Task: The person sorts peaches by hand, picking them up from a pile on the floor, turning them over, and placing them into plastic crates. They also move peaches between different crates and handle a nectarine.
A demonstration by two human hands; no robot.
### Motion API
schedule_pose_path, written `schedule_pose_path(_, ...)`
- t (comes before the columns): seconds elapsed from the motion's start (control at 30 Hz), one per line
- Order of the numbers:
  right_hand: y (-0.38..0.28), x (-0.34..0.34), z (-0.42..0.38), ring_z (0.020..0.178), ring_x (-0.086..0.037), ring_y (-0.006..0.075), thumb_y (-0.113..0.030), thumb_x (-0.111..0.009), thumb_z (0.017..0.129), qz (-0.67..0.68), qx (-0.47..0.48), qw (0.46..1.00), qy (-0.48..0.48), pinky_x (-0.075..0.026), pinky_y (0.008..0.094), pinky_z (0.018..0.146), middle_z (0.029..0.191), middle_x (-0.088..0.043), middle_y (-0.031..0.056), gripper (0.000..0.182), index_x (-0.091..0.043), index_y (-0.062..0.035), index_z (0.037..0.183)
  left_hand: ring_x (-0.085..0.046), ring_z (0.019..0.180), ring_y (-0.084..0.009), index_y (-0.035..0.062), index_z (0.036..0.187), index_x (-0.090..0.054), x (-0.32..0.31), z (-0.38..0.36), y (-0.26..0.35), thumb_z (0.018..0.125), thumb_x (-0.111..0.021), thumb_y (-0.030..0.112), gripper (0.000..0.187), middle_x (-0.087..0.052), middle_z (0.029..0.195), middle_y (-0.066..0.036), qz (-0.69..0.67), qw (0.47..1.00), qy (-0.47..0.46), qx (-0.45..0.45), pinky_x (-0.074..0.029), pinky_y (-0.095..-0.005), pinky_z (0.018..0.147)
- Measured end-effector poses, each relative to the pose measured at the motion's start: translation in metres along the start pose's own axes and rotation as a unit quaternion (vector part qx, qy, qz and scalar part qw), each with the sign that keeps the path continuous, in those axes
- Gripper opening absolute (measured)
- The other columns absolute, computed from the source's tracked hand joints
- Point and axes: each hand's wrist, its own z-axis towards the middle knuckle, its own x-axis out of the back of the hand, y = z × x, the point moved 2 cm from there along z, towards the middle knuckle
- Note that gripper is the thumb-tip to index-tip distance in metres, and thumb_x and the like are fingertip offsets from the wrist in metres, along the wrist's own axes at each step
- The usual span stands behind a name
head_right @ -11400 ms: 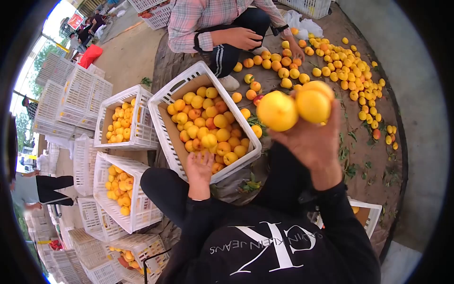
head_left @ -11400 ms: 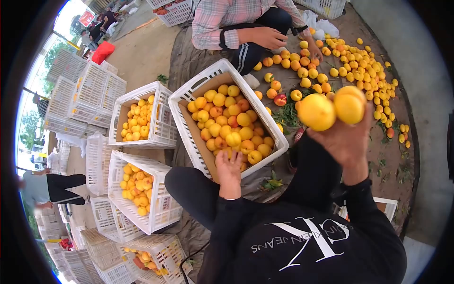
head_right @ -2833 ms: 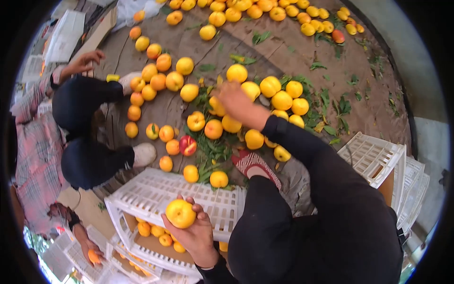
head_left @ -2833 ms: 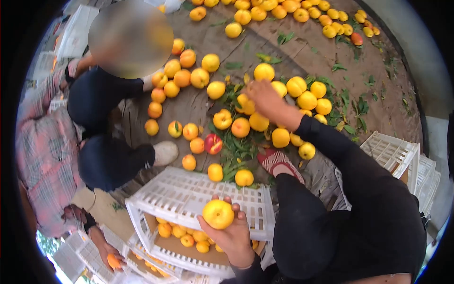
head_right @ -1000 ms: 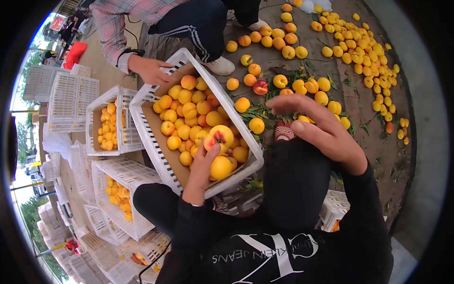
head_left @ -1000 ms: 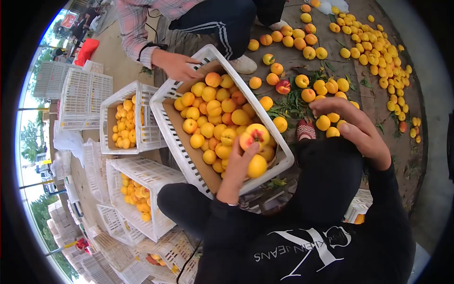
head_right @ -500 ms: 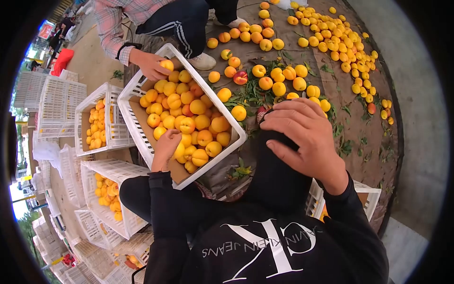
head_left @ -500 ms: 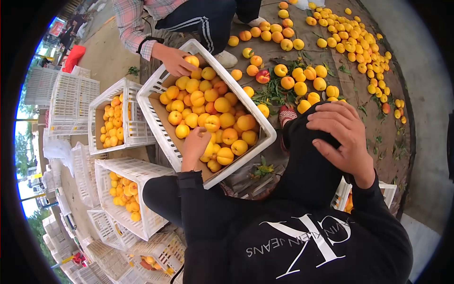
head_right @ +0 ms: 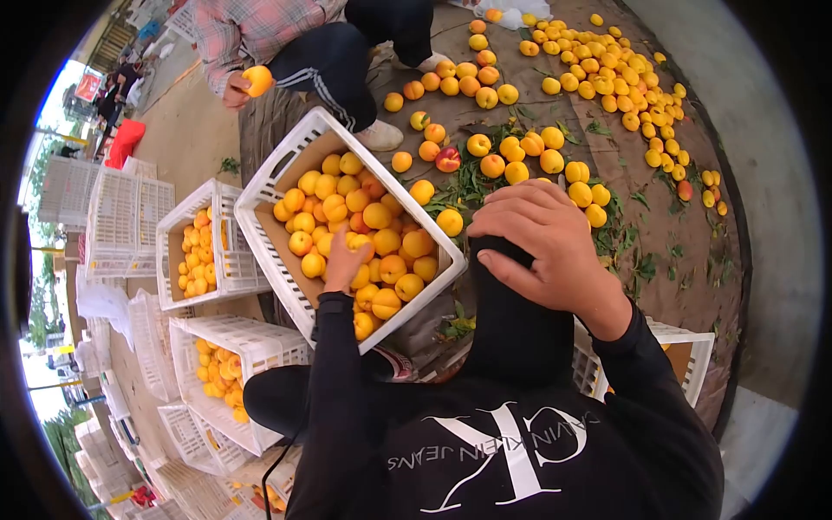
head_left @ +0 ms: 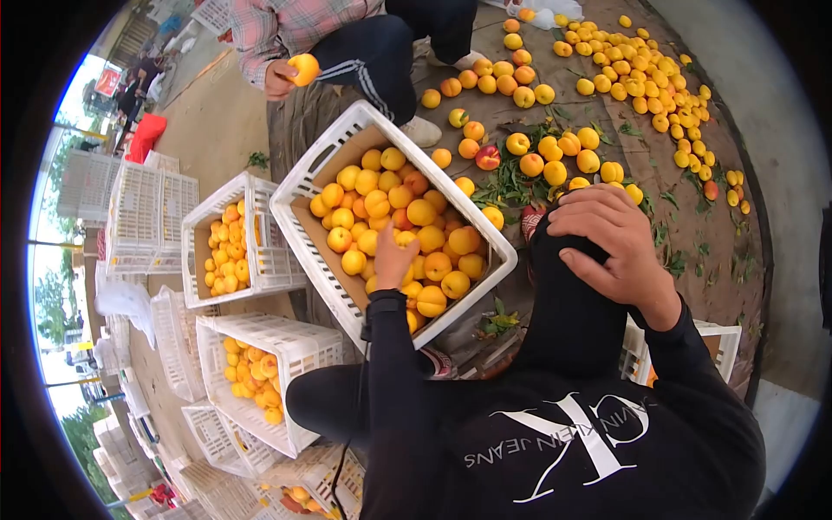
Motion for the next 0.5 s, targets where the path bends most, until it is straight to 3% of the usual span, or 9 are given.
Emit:
schedule_pose_path(0.1,-0.002,-0.001,0.000,0.097,-0.062,0.0256,-0.013,-0.070,0.072,0.007,-0.010,1.000,0.006,-0.045,0.0372,0.086,0.094,-0.066,0.0048,0.020,-0.065,-0.0096,0.092,-0.051,0.107,-0.0399,0.0071,0.125,-0.053,-0.025,-0.004,0.009,0.076,-0.068,0.023,0.054,-0.054,0.119,-0.020,0.182,0.982,-0.044,0.020,-0.042,-0.0448,0.095)
schedule_pose_path(0.13,-0.002,0.000,-0.001,0.097,-0.062,0.0257,-0.013,-0.069,0.072,0.007,-0.015,1.000,0.009,-0.045,0.0374,0.086,0.094,-0.066,0.0049,0.020,-0.065,-0.0095,0.092,-0.050,0.103,-0.0410,0.0105,0.123,-0.054,-0.026,-0.004,0.013,0.075,-0.067,0.021,0.051,-0.056,0.113,-0.019,0.172,0.983,-0.039,0.040,-0.042,-0.0457,0.093)
schedule_pose_path(0.23,0.000,0.002,-0.004,0.097,-0.062,0.0260,-0.013,-0.069,0.072,0.001,-0.024,1.000,0.019,-0.045,0.0379,0.086,0.094,-0.067,0.0052,0.020,-0.065,-0.0092,0.091,-0.052,0.102,-0.0406,0.0063,0.123,-0.053,-0.011,0.009,0.028,0.074,-0.068,0.019,0.053,-0.058,0.113,-0.019,0.106,0.985,-0.073,0.115,-0.043,-0.0461,0.093)
schedule_pose_path(0.27,0.000,0.001,-0.004,0.097,-0.062,0.0261,-0.013,-0.069,0.072,0.000,-0.026,0.999,0.022,-0.045,0.0381,0.086,0.094,-0.067,0.0053,0.019,-0.065,-0.0090,0.091,-0.057,0.100,-0.0347,0.0009,0.125,-0.050,-0.014,0.018,0.013,0.079,-0.066,0.017,0.052,-0.060,0.113,-0.018,0.052,0.993,-0.070,0.083,-0.045,-0.0419,0.092)
schedule_pose_path(0.37,0.001,0.000,-0.001,0.097,-0.062,0.0263,-0.013,-0.069,0.073,0.004,-0.020,1.000,0.017,-0.045,0.0387,0.086,0.094,-0.067,0.0055,0.019,-0.065,-0.0088,0.091,-0.060,0.100,-0.0277,-0.0034,0.127,-0.047,0.005,0.033,0.018,0.084,-0.064,0.018,0.051,-0.060,0.115,-0.019,-0.312,0.940,-0.058,0.122,-0.045,-0.0364,0.091)
schedule_pose_path(0.4,0.000,-0.001,0.000,0.096,-0.062,0.0263,-0.013,-0.069,0.073,0.004,-0.018,1.000,0.015,-0.045,0.0385,0.086,0.094,-0.067,0.0054,0.019,-0.065,-0.0089,0.091,-0.057,0.106,-0.0235,-0.0034,0.130,-0.045,0.011,0.034,0.022,0.087,-0.062,0.017,0.051,-0.059,0.116,-0.019,-0.336,0.933,-0.065,0.114,-0.045,-0.0329,0.091)
schedule_pose_path(0.5,-0.002,-0.004,0.002,0.096,-0.062,0.0259,-0.013,-0.069,0.073,0.007,-0.018,1.000,0.014,-0.045,0.0376,0.085,0.093,-0.066,0.0052,0.019,-0.065,-0.0091,0.091,-0.056,0.110,-0.0241,-0.0032,0.131,-0.045,0.006,0.027,0.003,0.087,-0.061,0.016,0.050,-0.058,0.119,-0.021,-0.265,0.956,-0.073,0.104,-0.045,-0.0330,0.092)
